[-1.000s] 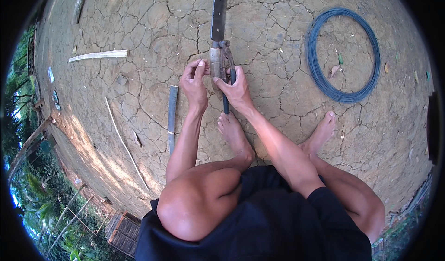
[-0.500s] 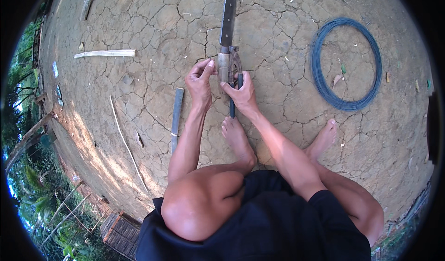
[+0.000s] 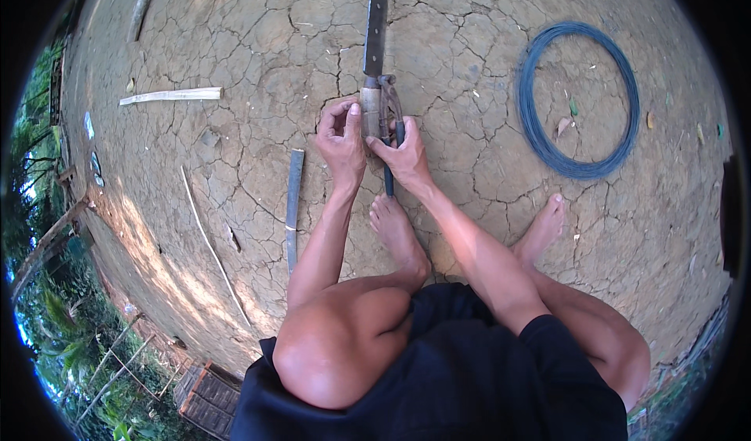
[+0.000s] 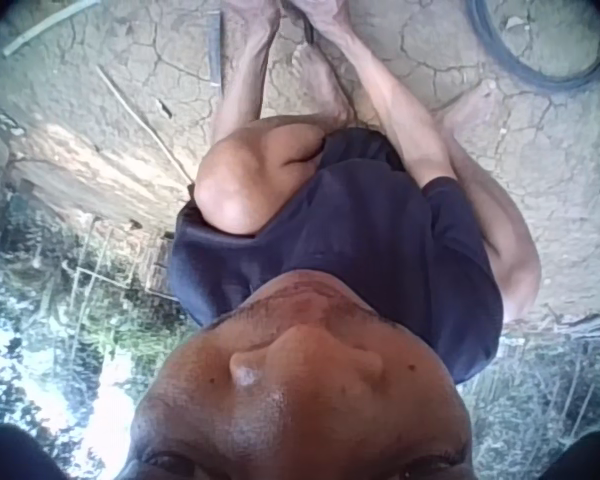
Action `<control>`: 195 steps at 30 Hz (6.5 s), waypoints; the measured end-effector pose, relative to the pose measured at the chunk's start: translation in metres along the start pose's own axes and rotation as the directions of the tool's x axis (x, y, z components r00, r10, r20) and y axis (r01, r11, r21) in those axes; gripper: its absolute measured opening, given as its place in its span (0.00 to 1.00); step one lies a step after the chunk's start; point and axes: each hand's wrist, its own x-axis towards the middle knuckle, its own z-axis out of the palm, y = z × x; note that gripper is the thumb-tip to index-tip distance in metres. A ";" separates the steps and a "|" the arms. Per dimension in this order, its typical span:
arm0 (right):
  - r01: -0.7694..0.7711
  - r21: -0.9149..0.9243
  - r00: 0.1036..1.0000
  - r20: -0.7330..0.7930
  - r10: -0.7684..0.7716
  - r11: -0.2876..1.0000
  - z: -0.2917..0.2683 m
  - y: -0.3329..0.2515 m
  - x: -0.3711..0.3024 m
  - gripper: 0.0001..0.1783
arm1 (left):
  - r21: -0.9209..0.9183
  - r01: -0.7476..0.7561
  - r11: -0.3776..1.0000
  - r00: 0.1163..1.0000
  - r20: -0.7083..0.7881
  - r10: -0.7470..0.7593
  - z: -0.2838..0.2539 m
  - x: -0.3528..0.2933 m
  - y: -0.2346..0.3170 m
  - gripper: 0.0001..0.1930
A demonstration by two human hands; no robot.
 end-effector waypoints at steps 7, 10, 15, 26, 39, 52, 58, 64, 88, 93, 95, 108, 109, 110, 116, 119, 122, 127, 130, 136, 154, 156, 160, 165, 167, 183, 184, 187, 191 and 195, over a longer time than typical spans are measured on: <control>-0.037 -0.013 0.999 -0.002 0.037 0.999 0.002 0.006 0.004 0.32 | -0.003 -0.181 0.983 0.981 -0.072 0.181 0.028 -0.002 -0.016 0.05; -0.002 -0.046 1.000 -0.008 0.001 0.999 0.000 0.009 0.006 0.31 | -0.036 -0.101 0.994 0.994 -0.054 0.099 0.029 -0.003 -0.011 0.05; 0.025 0.009 0.997 0.072 -0.025 1.000 -0.005 0.019 0.012 0.29 | 0.004 -0.097 0.995 0.992 -0.084 0.097 0.030 -0.001 -0.014 0.05; -0.042 0.086 0.991 0.133 0.030 0.995 -0.034 0.031 0.015 0.26 | -0.039 0.022 0.999 0.991 -0.128 -0.027 0.034 -0.016 -0.032 0.05; -0.068 -0.070 0.990 0.122 0.077 0.995 -0.023 0.022 -0.004 0.37 | -0.229 0.401 0.887 0.905 0.252 -0.344 0.013 -0.037 0.004 0.07; -0.065 0.063 0.990 0.131 0.056 0.996 -0.034 0.016 -0.012 0.30 | -0.249 0.571 0.782 0.787 0.436 -0.436 0.022 -0.036 0.006 0.04; -0.114 0.053 0.968 0.230 0.099 0.992 -0.075 0.018 -0.016 0.30 | -0.247 0.505 0.827 0.826 0.415 -0.381 0.047 -0.067 0.000 0.06; -0.067 0.050 0.988 0.141 0.060 0.996 -0.069 0.010 -0.020 0.29 | -0.276 0.514 0.812 0.818 0.442 -0.368 0.053 -0.066 -0.004 0.06; 0.207 -0.875 0.792 -0.112 -0.600 0.437 -0.122 -0.037 -0.014 0.26 | -0.275 0.515 0.812 0.810 0.467 -0.355 0.031 -0.060 -0.011 0.07; 0.048 -0.241 0.989 0.144 -0.014 0.969 -0.073 -0.021 -0.028 0.31 | -0.478 0.573 0.666 0.808 0.464 -0.363 0.031 -0.057 -0.012 0.04; 0.078 -0.160 0.991 0.121 -0.059 0.984 -0.054 0.000 -0.032 0.32 | -0.628 0.584 0.514 0.812 0.452 -0.370 0.023 -0.070 -0.019 0.03; -0.032 -0.411 0.998 -0.054 0.010 0.911 -0.041 -0.034 -0.019 0.18 | -0.776 0.436 0.455 0.848 0.184 -0.498 -0.013 -0.067 -0.022 0.04; -0.031 -0.385 0.999 -0.049 0.013 0.922 -0.042 -0.036 -0.027 0.17 | -0.764 0.437 0.474 0.845 0.167 -0.508 -0.016 -0.066 -0.022 0.04; -0.031 -0.358 0.999 -0.045 0.016 0.933 -0.042 -0.038 -0.039 0.16 | -0.751 0.439 0.494 0.842 0.151 -0.519 -0.020 -0.066 -0.022 0.03; -0.126 -0.305 0.992 -0.033 0.122 0.944 -0.047 -0.051 -0.056 0.13 | -0.763 0.421 0.490 0.823 0.094 -0.560 -0.026 -0.057 -0.035 0.05; -0.109 -0.200 0.994 0.003 0.112 0.974 -0.052 -0.094 -0.048 0.12 | -0.773 0.407 0.486 0.822 0.077 -0.565 -0.020 -0.050 -0.039 0.07; 0.151 -0.221 0.986 0.102 -0.131 0.963 -0.051 -0.202 -0.034 0.15 | -0.756 0.392 0.524 0.822 0.032 -0.568 -0.035 -0.048 -0.048 0.08; 0.883 -0.040 0.462 0.252 -0.850 0.468 -0.094 -0.329 -0.017 0.19 | -0.762 0.368 0.533 0.795 -0.039 -0.605 -0.048 -0.041 -0.051 0.09; 0.948 -0.041 0.317 0.201 -0.927 0.315 -0.113 -0.299 -0.010 0.19 | -0.762 0.350 0.545 0.799 -0.061 -0.598 -0.046 -0.036 -0.045 0.07; -0.162 -0.424 0.976 0.062 0.207 0.891 -0.078 -0.028 -0.020 0.17 | -0.733 0.242 0.635 0.839 -0.170 -0.516 -0.058 -0.025 -0.034 0.07; 0.599 -0.058 0.798 -0.028 -0.601 0.798 -0.054 -0.236 -0.041 0.11 | -0.623 0.469 0.626 0.799 -0.002 -0.601 -0.022 -0.046 -0.049 0.06; 0.816 0.121 0.576 -0.074 -0.814 0.566 -0.050 -0.231 -0.028 0.15 | -0.635 0.461 0.620 0.794 -0.017 -0.608 -0.027 -0.046 -0.048 0.06; 0.207 -0.412 0.961 -0.083 -0.263 0.887 -0.067 -0.061 -0.029 0.09 | -0.640 0.424 0.641 0.828 -0.013 -0.560 -0.013 -0.037 -0.044 0.06; -0.155 -0.524 0.988 -0.101 0.119 0.837 -0.068 0.031 -0.019 0.14 | -0.585 0.354 0.730 0.874 -0.070 -0.480 -0.030 -0.031 -0.036 0.07; -0.240 -0.550 0.969 -0.090 0.229 0.800 -0.064 0.022 -0.004 0.22 | -0.564 0.401 0.722 0.851 -0.062 -0.521 -0.033 -0.037 -0.040 0.06; 0.009 -0.165 0.998 -0.057 -0.019 0.986 -0.118 -0.048 0.019 0.29 | -0.261 0.306 0.916 0.951 0.038 -0.307 -0.009 -0.049 -0.016 0.06; 0.004 -0.225 1.000 -0.016 -0.007 0.974 -0.127 -0.049 0.029 0.27 | -0.235 0.309 0.921 0.951 0.073 -0.300 -0.009 -0.048 -0.009 0.06; 0.063 -0.427 0.998 0.033 -0.054 0.902 -0.154 -0.066 0.046 0.20 | -0.135 0.297 0.945 0.943 0.200 -0.267 -0.007 -0.048 0.007 0.07; -0.025 -0.609 0.982 -0.163 -0.094 0.793 -0.172 -0.066 0.051 0.29 | -0.040 0.263 0.964 0.908 0.348 -0.233 0.000 -0.045 0.029 0.08; 0.014 -0.843 0.958 -0.144 -0.249 0.538 -0.154 -0.023 0.009 0.44 | -0.084 0.265 0.961 0.914 0.339 -0.223 0.021 -0.055 0.046 0.08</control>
